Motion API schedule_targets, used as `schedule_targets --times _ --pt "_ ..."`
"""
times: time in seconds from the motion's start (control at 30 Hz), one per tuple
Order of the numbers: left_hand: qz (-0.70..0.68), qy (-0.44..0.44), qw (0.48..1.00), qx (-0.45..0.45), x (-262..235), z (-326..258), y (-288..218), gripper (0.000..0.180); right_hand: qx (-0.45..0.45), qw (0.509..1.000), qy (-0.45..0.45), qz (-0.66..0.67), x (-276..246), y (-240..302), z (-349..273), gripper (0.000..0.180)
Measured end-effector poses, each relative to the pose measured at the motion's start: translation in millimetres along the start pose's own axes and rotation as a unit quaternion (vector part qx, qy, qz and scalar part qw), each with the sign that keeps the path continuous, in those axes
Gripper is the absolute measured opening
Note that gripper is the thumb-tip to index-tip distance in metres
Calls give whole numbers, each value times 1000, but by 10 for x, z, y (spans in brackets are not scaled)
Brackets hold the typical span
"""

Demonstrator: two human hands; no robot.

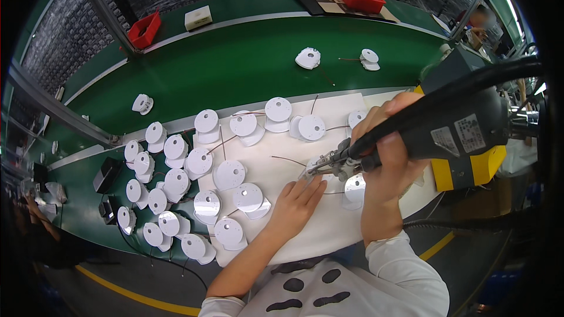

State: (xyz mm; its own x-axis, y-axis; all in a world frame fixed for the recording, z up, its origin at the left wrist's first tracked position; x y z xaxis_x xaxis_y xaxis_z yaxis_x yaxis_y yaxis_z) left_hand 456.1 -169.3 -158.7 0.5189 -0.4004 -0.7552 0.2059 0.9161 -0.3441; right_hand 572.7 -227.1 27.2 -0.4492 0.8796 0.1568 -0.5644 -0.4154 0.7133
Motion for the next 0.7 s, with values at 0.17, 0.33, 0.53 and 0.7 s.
schedule_targets --times 0.17,0.33,0.53,0.7 --pt "8 -3 1000 1 10 20 -2 42 -4 1000 6 -14 5 -81 6 30" --pt "10 1 1000 0 13 25 -11 41 -38 999 0 34 5 -103 30 22" --pt "11 -2 1000 3 14 5 -5 41 7 1000 12 14 89 -173 -24 28" --pt "3 18 1000 17 20 -53 -5 44 18 999 18 -29 125 -201 -139 26"
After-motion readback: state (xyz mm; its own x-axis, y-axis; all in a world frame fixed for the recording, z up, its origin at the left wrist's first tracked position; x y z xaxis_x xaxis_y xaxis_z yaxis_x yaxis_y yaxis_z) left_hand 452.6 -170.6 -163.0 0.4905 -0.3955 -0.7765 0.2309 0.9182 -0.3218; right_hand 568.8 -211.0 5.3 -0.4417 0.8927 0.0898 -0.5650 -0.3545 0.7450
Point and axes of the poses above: each hand's wrist, its own z-axis towards the middle knuckle, its own x-axis out of the palm, y = z × x, the point moved 6 cm from there along z, towards the middle knuckle, and after that the axes turned 5 degrees about -z, right-handed, at the moved point
